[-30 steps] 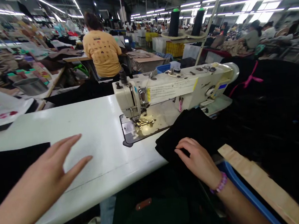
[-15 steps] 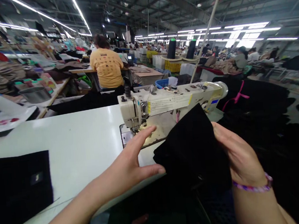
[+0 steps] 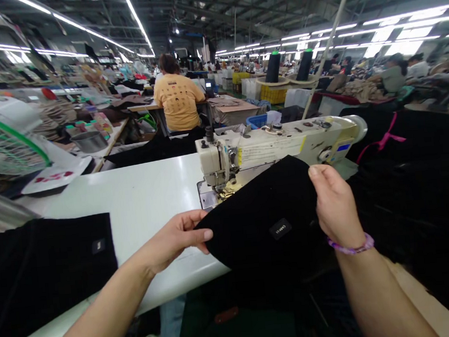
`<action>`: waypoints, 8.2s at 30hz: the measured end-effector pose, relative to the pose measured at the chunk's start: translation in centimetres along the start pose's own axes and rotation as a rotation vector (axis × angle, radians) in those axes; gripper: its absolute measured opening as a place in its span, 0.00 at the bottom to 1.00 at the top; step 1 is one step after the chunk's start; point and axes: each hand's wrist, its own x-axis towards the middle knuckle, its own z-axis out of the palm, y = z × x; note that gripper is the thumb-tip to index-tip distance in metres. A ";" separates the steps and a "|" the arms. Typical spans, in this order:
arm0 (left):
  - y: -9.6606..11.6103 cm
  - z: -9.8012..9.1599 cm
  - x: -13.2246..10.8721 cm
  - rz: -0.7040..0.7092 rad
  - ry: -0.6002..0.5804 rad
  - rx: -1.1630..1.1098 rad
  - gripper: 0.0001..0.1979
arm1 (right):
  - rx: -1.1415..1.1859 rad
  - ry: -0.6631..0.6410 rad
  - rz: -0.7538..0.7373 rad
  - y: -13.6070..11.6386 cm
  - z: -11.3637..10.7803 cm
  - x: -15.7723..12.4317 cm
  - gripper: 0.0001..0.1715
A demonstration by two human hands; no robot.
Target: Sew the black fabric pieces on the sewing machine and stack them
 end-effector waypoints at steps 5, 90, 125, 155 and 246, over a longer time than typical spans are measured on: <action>2.2 -1.4 -1.7 0.357 0.480 0.118 0.17 | -0.350 -0.497 0.073 -0.3 -0.4 -1.4 0.16; 0.0 6.1 -2.8 0.554 0.582 0.472 0.05 | 0.179 -0.772 -0.105 -6.2 5.5 -5.4 0.02; 3.1 4.7 -2.1 0.594 0.289 1.049 0.08 | 0.183 -0.589 -0.412 -3.8 6.9 -6.1 0.13; -3.0 -3.6 13.6 -0.086 0.523 1.224 0.09 | -0.442 -0.690 -0.486 5.1 11.6 -12.1 0.22; -15.2 5.7 -8.3 -0.035 0.874 -0.184 0.25 | -0.505 -0.513 -0.480 3.6 7.0 -15.0 0.17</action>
